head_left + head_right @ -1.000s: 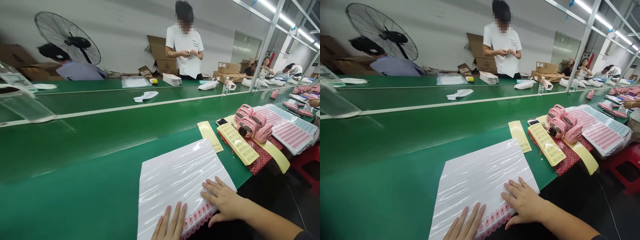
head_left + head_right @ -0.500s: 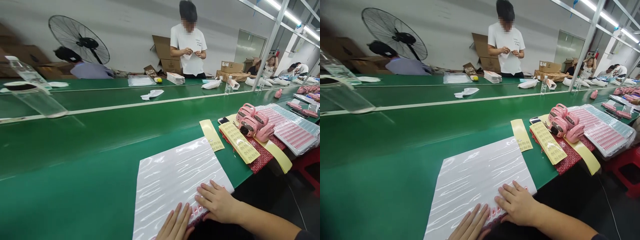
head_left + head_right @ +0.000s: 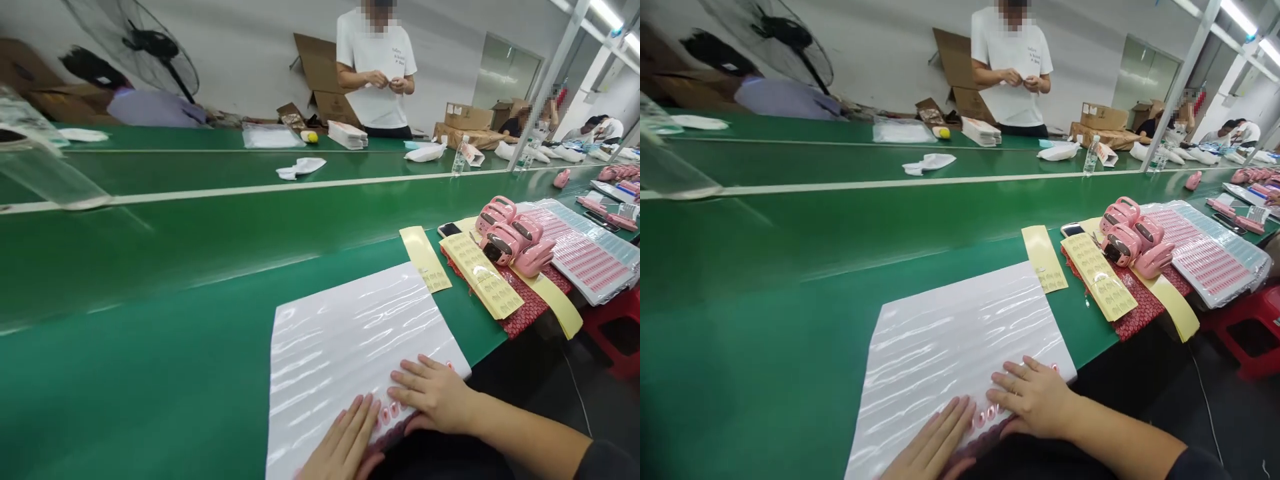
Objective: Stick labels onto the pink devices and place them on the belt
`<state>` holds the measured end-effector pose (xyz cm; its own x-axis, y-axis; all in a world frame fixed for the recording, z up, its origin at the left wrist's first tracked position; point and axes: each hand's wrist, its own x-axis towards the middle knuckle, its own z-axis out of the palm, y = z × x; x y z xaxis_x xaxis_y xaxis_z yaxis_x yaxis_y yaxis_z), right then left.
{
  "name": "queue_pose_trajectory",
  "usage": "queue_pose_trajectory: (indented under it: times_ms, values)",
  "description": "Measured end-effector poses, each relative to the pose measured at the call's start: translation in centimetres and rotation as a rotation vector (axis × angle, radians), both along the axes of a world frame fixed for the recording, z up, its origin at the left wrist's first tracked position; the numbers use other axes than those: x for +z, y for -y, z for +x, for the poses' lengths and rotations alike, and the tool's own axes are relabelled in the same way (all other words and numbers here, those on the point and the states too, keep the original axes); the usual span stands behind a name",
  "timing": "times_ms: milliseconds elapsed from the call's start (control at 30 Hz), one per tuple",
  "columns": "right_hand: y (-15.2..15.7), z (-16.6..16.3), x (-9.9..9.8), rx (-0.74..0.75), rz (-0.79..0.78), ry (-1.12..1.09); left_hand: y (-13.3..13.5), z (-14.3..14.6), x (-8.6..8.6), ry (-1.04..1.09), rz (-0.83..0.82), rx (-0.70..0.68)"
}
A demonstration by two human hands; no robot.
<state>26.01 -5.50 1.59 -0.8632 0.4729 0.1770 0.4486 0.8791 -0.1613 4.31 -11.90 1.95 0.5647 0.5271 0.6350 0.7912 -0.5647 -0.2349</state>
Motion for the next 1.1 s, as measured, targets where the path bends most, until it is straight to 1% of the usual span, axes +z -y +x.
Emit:
queue_pose_trajectory:
  times_ms: [133, 300, 433, 567, 733, 867, 1000, 1100]
  values:
    - [0.1, 0.6, 0.6, -0.017, -0.081, 0.076, 1.4, -1.2, 0.9, -0.038, -0.085, 0.075]
    - [0.4, 1.5, 0.1, -0.072, -0.029, 0.055, 3.2, -2.3, 0.8, -0.023, -0.132, 0.148]
    - [0.5, 1.9, -0.5, -0.071, 0.049, -0.007, 3.5, -2.0, 0.5, -0.023, -0.119, 0.153]
    - [0.4, 2.0, -0.6, -0.062, 0.081, -0.039, 3.5, -1.8, 0.5, -0.003, -0.125, 0.153]
    - [0.5, 2.1, -0.5, -0.071, 0.079, -0.041, 4.2, -3.2, 0.8, 0.021, -0.219, 0.140]
    - [0.6, 2.2, -0.6, -0.085, 0.090, -0.043, 4.8, -4.7, 0.7, 0.034, -0.249, 0.150]
    - [0.6, 2.1, -0.6, -0.086, 0.094, -0.048, 5.2, -4.7, 0.1, 0.092, -0.246, 0.154]
    - [0.5, 2.1, -0.3, -0.079, 0.036, -0.012, 5.3, -4.4, -0.2, 0.139, -0.235, 0.179]
